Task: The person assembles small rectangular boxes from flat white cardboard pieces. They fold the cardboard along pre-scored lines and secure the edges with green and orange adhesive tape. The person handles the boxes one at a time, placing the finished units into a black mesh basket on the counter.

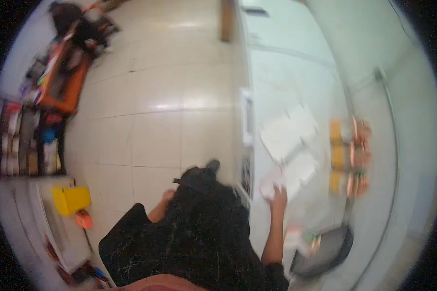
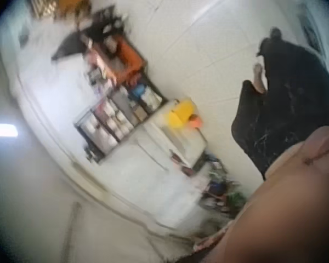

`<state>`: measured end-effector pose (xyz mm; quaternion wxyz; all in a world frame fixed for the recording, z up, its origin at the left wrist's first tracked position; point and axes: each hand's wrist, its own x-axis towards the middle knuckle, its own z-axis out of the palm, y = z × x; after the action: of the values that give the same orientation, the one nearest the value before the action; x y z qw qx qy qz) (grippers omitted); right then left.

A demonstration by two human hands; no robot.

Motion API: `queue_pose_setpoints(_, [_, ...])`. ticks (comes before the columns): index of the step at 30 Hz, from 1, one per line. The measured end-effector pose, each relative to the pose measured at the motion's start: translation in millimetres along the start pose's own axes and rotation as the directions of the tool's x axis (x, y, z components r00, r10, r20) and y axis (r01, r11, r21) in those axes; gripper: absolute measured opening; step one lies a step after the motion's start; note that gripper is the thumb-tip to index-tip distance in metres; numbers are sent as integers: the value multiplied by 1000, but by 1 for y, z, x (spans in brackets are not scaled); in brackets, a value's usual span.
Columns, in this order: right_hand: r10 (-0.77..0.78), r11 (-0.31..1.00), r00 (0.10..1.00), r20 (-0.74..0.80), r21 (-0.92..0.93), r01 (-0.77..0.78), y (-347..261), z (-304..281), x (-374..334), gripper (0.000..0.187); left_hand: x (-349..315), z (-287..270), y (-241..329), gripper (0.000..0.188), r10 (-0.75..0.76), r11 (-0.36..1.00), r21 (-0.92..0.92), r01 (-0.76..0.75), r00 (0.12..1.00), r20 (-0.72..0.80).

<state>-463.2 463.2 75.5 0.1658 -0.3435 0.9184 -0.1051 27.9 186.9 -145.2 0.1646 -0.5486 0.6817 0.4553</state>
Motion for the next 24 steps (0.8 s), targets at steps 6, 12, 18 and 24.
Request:
queue_pose_setpoints(6, [-12,997,988,152,-77,24,-1,-17,2,67,14,43,21,39,-95,935,-347,68,994,-61])
queue_pose_setpoints(12, [7,987,996,91,162,-22,-2,-12,2,35,67,-51,56,36,-114,870,-490,59,990,-84])
queue_pose_setpoints(18, [164,986,982,-90,-25,-167,-36,-30,3,20,93,-124,133,37,-86,755,-652,-65,977,-197])
queue_pose_setpoints(24, [119,963,993,0,244,-115,-10,-31,13,18,101,-106,153,36,45,813,-573,-102,993,-113])
